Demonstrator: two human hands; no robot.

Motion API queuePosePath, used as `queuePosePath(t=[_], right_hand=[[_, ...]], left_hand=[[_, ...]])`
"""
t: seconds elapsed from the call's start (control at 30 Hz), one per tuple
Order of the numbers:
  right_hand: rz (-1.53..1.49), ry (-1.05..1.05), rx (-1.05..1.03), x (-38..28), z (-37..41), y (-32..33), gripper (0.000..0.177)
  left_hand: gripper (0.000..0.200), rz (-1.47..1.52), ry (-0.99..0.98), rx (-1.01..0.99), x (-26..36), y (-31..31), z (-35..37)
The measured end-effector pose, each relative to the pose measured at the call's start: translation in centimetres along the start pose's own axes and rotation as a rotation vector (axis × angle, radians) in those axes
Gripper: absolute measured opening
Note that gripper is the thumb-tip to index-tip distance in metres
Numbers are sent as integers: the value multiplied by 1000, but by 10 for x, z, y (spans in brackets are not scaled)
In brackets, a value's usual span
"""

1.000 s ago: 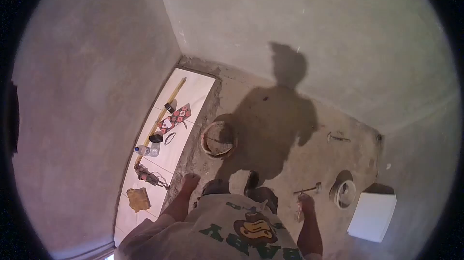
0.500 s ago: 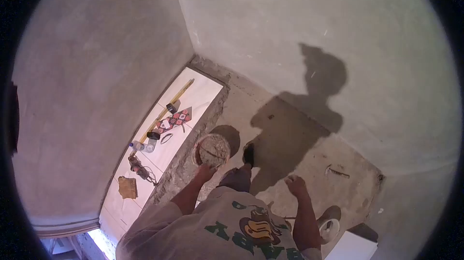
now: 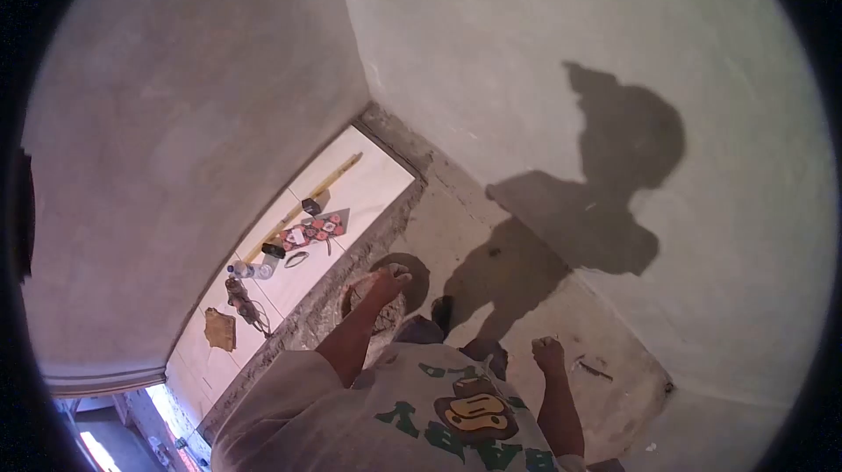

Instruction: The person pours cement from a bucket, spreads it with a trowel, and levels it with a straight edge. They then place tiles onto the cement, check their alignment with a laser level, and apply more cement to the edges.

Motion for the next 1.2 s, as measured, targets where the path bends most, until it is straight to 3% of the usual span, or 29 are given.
queuePosePath(t=[0.07, 0.13, 0.2, 0.23, 0.27, 0.33, 0.47, 0.6, 0.67, 0.7, 0.8, 0.87, 0.9, 0.97, 1.13, 1.2], right_hand=[[-393, -333, -16, -17, -16, 21, 27], [-34, 101, -17, -15, -67, 9, 29], [248, 39, -199, -31, -105, -3, 32], [40, -124, -225, -67, -104, 18, 34], [60, -105, -246, -78, -123, 22, 34], [83, 11, -304, -108, -154, 24, 34], [69, 20, -380, -135, -223, 41, 36], [260, -25, -582, -172, -307, 63, 42], [729, 293, -425, -196, -363, 69, 45], [621, 144, -513, -213, -378, 85, 48], [703, 169, -636, -305, -423, 116, 44], [685, 84, -429, -364, -452, 142, 41], [718, 112, -451, -374, -473, 135, 41], [669, 365, -427, -405, -509, 118, 36], [643, 359, -430, -434, -562, 49, 33], [793, 339, -619, -438, -570, -13, 31]], left_hand=[[37, -24, 50, 33, 8, 32, -1], [37, -23, 111, 69, -7, 51, 6], [35, -30, 94, 214, -38, 73, 21], [35, -13, 137, 254, -54, 79, 35], [34, 0, 183, 289, -63, 85, 52], [33, 111, 473, 281, -79, 86, 91], [34, 137, 593, 251, -127, 54, 98], [35, 306, 563, 414, -132, 36, 66], [35, 283, 521, 450, -119, 54, 25], [36, 351, 457, 461, -102, 61, 4], [38, 494, 251, 578, -64, 85, -32], [38, 611, 313, 599, -50, 100, -43], [39, 677, 348, 578, -53, 104, -46], [38, 656, 369, 575, -68, 110, -52], [37, 645, 428, 530, -127, 120, -79], [36, 644, 508, 537, -148, 143, -80]])
Point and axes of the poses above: each hand's wrist, its own z-axis away from the middle knuckle, its own y-axis out of the back of the hand, x = y × z, the point moved 10 cm from there along -z, towards the middle knuckle, and after that the axes turned 14 degrees about -x, right-handed, at the moved point
